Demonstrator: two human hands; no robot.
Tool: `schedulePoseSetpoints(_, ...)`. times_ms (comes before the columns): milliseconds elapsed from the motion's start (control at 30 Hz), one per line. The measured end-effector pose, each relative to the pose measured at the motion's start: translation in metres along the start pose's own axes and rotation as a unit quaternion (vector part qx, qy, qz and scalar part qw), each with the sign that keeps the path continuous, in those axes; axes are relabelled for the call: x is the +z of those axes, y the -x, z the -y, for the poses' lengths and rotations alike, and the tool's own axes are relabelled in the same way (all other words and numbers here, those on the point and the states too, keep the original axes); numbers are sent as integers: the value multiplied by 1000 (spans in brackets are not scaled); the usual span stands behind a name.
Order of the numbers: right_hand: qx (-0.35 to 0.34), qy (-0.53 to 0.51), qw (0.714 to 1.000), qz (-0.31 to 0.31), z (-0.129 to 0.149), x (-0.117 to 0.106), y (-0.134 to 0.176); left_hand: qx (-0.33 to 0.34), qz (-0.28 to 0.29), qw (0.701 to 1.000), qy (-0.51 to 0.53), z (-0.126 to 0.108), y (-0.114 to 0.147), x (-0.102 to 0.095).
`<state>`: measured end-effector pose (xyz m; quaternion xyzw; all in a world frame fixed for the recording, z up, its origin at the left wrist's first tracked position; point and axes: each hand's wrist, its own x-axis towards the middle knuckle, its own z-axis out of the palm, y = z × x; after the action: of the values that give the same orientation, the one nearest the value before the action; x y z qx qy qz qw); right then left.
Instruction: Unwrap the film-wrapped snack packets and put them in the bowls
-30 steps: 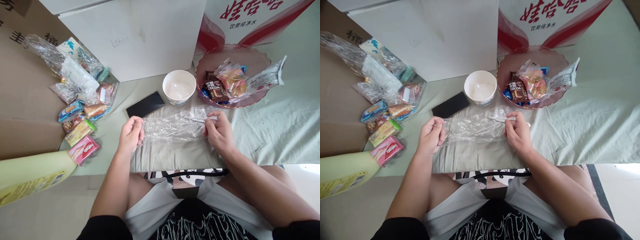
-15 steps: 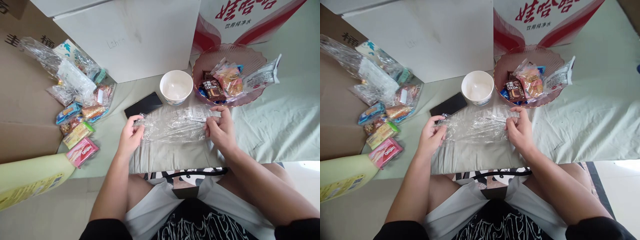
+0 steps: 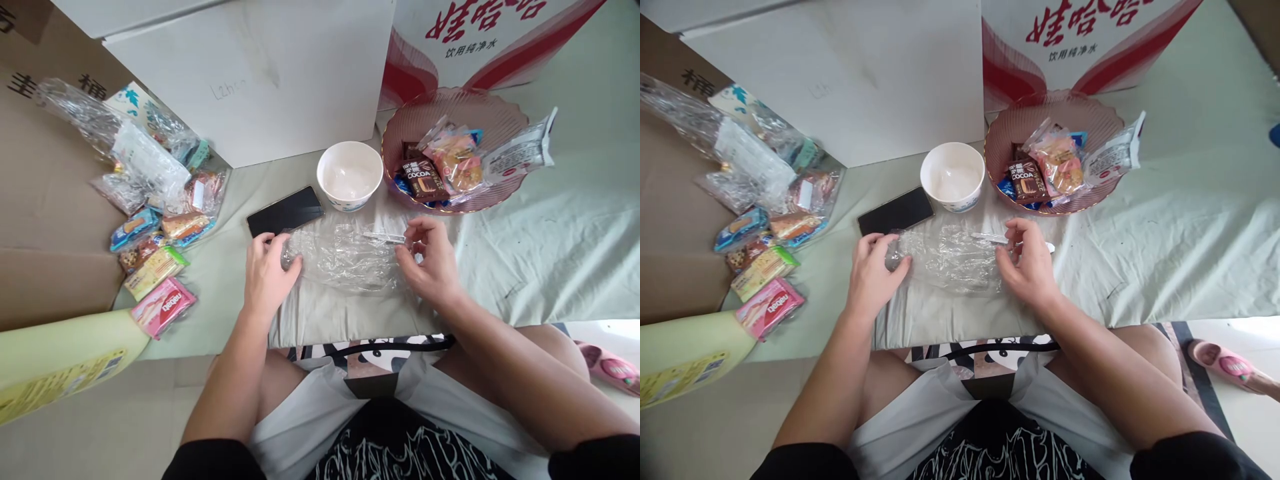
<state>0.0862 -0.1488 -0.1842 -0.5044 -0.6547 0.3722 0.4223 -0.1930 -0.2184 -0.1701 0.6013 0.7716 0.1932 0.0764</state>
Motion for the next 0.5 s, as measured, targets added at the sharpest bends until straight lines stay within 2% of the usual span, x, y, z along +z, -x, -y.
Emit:
schedulePoseSetpoints(200,0,1,1000,10,1,0,0,-37,31,999,17,-6,3,-3)
schedulePoseSetpoints(333,-7,14,1000,13,1,0,0,-73,48,993,79,-12,5,-8)
schedulePoseSetpoints(500,-9,37,999,15,-1,2,1,-43,121,973,191,-14,7,-11)
